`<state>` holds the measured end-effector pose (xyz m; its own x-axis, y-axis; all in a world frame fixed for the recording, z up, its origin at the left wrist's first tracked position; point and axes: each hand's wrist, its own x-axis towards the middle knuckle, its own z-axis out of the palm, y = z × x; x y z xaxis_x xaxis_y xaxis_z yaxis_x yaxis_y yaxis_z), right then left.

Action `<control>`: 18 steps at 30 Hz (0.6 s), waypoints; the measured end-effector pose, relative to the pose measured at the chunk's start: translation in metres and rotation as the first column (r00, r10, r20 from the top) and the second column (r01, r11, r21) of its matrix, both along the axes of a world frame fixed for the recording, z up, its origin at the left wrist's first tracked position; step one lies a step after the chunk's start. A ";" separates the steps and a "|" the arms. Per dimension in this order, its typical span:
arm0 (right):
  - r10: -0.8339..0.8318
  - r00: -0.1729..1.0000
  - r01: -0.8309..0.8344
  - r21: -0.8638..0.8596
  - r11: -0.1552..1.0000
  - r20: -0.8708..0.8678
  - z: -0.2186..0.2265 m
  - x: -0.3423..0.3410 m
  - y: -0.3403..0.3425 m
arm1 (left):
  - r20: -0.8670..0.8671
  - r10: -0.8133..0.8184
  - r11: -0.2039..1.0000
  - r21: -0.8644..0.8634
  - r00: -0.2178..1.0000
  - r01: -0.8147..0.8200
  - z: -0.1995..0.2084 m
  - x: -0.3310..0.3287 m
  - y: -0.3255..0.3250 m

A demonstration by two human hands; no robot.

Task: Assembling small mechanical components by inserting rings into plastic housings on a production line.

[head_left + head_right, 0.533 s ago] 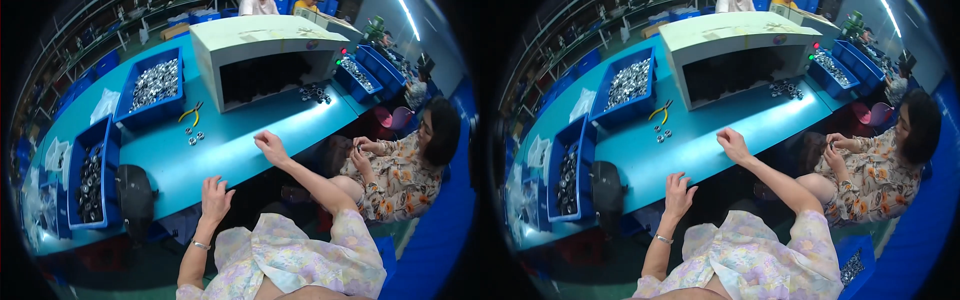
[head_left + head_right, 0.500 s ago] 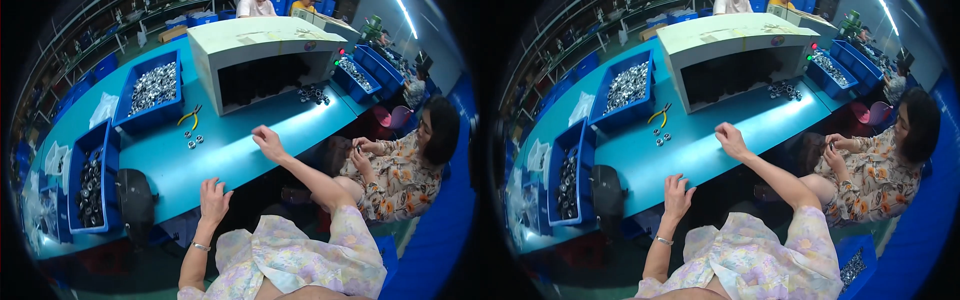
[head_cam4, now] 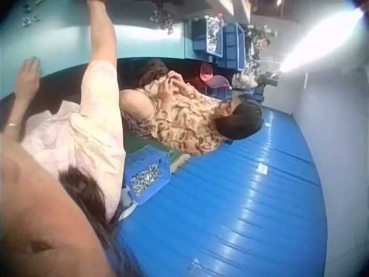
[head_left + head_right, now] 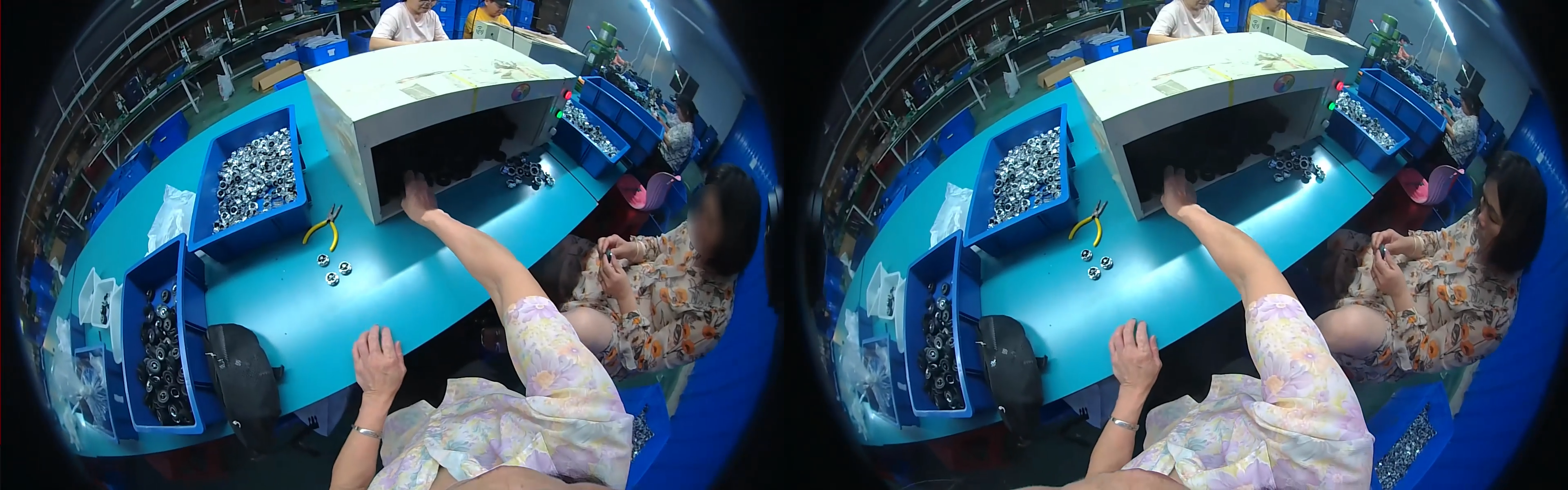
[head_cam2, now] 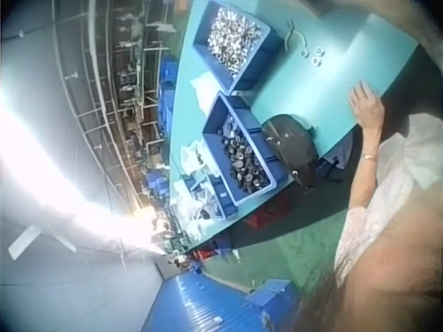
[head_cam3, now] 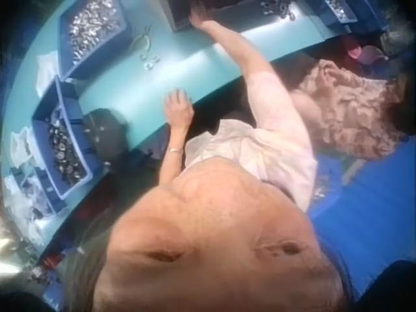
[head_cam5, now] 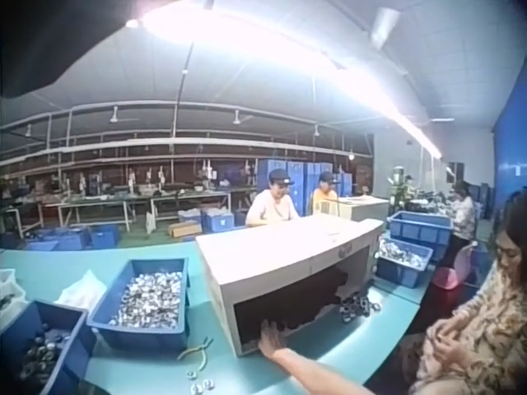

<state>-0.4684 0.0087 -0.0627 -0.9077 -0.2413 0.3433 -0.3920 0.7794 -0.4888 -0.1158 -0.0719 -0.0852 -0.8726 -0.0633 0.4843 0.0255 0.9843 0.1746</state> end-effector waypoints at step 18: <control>0.010 0.982 0.041 -0.262 0.964 0.190 0.020 -0.001 0.010 | -0.003 0.012 1.000 0.015 1.000 -0.012 0.000 0.002 0.001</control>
